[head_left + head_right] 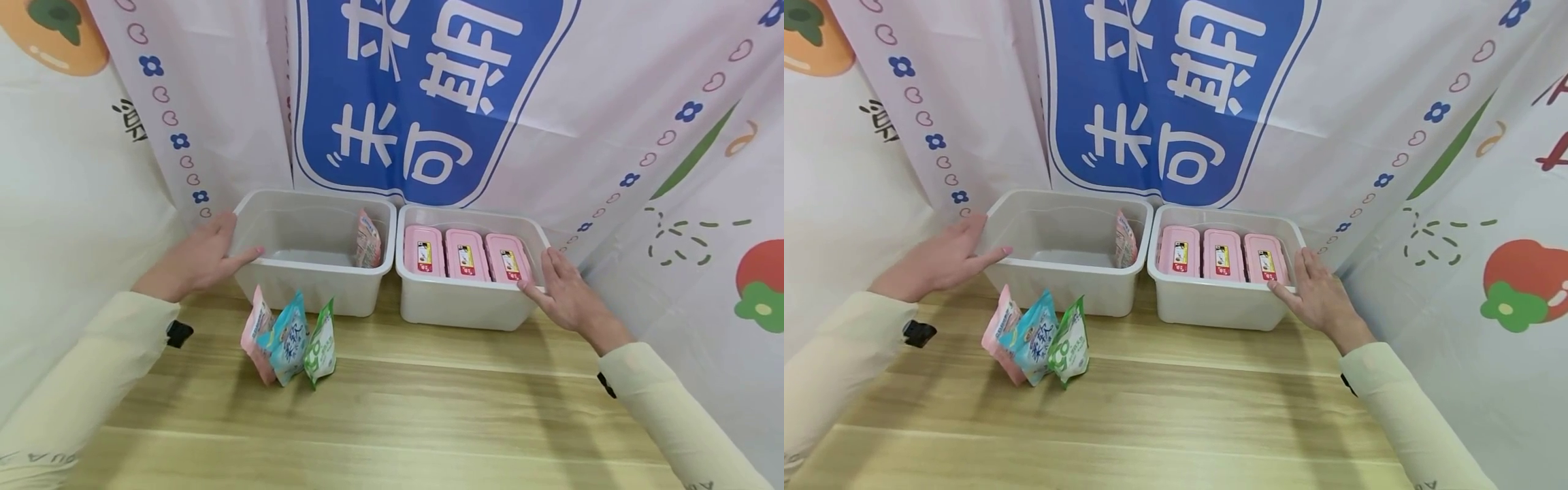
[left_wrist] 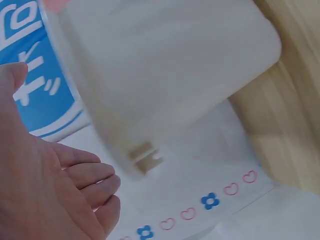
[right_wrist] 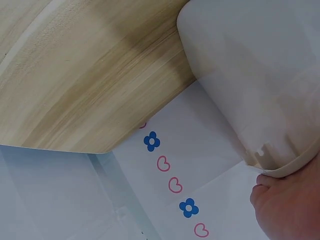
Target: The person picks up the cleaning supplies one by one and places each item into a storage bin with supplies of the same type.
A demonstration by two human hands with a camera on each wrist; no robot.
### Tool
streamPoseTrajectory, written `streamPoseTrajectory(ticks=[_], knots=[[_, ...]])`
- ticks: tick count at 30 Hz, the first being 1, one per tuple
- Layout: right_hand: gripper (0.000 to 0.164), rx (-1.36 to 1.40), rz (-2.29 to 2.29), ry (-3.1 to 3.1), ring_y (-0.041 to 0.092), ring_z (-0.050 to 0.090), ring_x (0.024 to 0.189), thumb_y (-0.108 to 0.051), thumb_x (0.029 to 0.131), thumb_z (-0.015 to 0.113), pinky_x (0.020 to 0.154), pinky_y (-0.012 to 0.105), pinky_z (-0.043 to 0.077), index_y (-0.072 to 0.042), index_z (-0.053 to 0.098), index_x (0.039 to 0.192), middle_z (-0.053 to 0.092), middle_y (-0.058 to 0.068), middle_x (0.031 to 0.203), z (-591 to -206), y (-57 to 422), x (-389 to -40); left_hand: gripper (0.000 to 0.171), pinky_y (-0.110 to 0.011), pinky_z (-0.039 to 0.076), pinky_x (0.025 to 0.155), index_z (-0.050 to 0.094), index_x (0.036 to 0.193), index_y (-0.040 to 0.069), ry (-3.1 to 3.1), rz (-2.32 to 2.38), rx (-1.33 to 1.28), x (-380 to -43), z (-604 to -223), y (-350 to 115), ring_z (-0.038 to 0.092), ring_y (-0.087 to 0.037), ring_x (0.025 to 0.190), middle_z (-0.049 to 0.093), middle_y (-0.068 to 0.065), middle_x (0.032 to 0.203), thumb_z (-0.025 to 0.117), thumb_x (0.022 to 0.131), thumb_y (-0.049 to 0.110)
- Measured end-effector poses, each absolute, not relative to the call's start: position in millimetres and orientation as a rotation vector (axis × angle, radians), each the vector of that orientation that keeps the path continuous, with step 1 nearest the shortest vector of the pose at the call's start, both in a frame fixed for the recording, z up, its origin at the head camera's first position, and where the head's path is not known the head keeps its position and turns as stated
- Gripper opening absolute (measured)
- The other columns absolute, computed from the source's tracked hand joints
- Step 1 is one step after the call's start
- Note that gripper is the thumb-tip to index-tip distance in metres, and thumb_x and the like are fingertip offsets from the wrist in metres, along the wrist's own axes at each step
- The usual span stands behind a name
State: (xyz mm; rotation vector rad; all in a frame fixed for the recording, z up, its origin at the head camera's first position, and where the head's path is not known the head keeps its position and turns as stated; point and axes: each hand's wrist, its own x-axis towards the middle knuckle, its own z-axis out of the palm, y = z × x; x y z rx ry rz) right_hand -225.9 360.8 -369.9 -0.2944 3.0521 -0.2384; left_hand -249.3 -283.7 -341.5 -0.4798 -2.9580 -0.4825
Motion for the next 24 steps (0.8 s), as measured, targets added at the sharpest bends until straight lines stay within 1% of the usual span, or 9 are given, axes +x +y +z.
streamPoseTrajectory(ticks=[2,5,7,11,14,15,18,21,24], knots=[[0.1,-0.297,-0.228,3.05,0.049,-0.004,0.163,-0.068,0.107,0.028,0.131,0.067,0.008,0.007,-0.005,0.165,-0.009,0.028,0.176,-370.3,360.7,-225.8,0.08,-0.062,0.049,0.097,0.031,0.154,-0.001,-2.946,-0.499,-0.492,-244.8,-333.4,-282.5,0.057,-0.042,0.112,0.055,-0.027,0.13,0.053,0.105,0.059],[0.1,-0.298,-0.218,3.05,0.049,-0.004,0.163,-0.068,0.107,0.028,0.131,0.067,0.009,0.007,-0.005,0.165,-0.009,0.028,0.176,-370.7,360.8,-226.2,0.077,-0.059,0.053,0.091,0.035,0.154,0.001,-2.913,-0.495,-0.509,-235.9,-321.2,-280.0,0.062,-0.039,0.105,0.061,-0.026,0.127,0.056,0.105,0.056],[0.1,-0.3,-0.22,3.051,0.05,-0.003,0.163,-0.068,0.108,0.029,0.131,0.067,0.009,0.007,-0.004,0.165,-0.008,0.029,0.175,-371.0,360.6,-226.4,0.071,-0.053,0.055,0.08,0.041,0.151,0.002,-2.886,-0.483,-0.513,-229.6,-313.8,-277.7,0.065,-0.035,0.094,0.066,-0.025,0.118,0.059,0.104,0.052],[0.098,-0.294,-0.246,3.057,0.05,-0.001,0.163,-0.065,0.108,0.032,0.131,0.067,0.009,0.007,-0.002,0.166,-0.008,0.028,0.176,-371.8,360.3,-226.2,0.062,-0.042,0.053,0.06,0.052,0.144,0.001,-2.864,-0.446,-0.484,-217.6,-302.1,-272.5,0.064,-0.028,0.074,0.072,-0.023,0.101,0.063,0.103,0.046],[0.098,-0.296,-0.265,3.064,0.051,-0.001,0.163,-0.064,0.109,0.033,0.131,0.068,0.009,0.007,-0.003,0.166,-0.007,0.029,0.176,-372.4,360.6,-226.0,0.051,-0.037,0.048,0.053,0.062,0.128,-0.002,-2.874,-0.399,-0.448,-207.9,-295.4,-268.9,0.06,-0.024,0.064,0.07,-0.018,0.084,0.064,0.101,0.041],[0.099,-0.296,-0.267,3.066,0.051,0.0,0.163,-0.065,0.108,0.033,0.13,0.069,0.009,0.007,-0.003,0.166,-0.007,0.029,0.176,-372.2,360.6,-225.8,0.05,-0.035,0.047,0.052,0.065,0.124,-0.004,-2.874,-0.382,-0.446,-204.7,-293.6,-267.9,0.059,-0.023,0.063,0.07,-0.019,0.083,0.064,0.1,0.039],[0.101,-0.292,-0.273,3.069,0.051,-0.001,0.163,-0.068,0.107,0.031,0.13,0.07,0.01,0.006,-0.004,0.166,-0.008,0.029,0.176,-372.4,361.0,-225.2,0.053,-0.032,0.042,0.051,0.069,0.12,-0.011,-2.914,-0.367,-0.438,-195.1,-289.3,-266.1,0.055,-0.02,0.059,0.074,-0.029,0.092,0.063,0.101,0.038],[0.102,-0.289,-0.263,3.064,0.051,-0.001,0.163,-0.07,0.107,0.029,0.13,0.07,0.01,0.006,-0.005,0.166,-0.009,0.029,0.176,-372.0,360.6,-224.9,0.059,-0.031,0.042,0.048,0.067,0.128,-0.014,-2.965,-0.409,-0.435,-186.2,-287.7,-265.6,0.052,-0.019,0.054,0.071,-0.038,0.117,0.062,0.102,0.038],[0.102,-0.293,-0.247,3.056,0.051,-0.001,0.163,-0.069,0.107,0.029,0.13,0.069,0.01,0.007,-0.005,0.165,-0.01,0.029,0.175,-372.0,359.9,-225.4,0.056,-0.038,0.054,0.052,0.068,0.127,-0.013,-2.983,-0.452,-0.425,-178.0,-288.6,-265.2,0.068,-0.03,0.06,0.072,-0.036,0.118,0.064,0.101,0.037]])
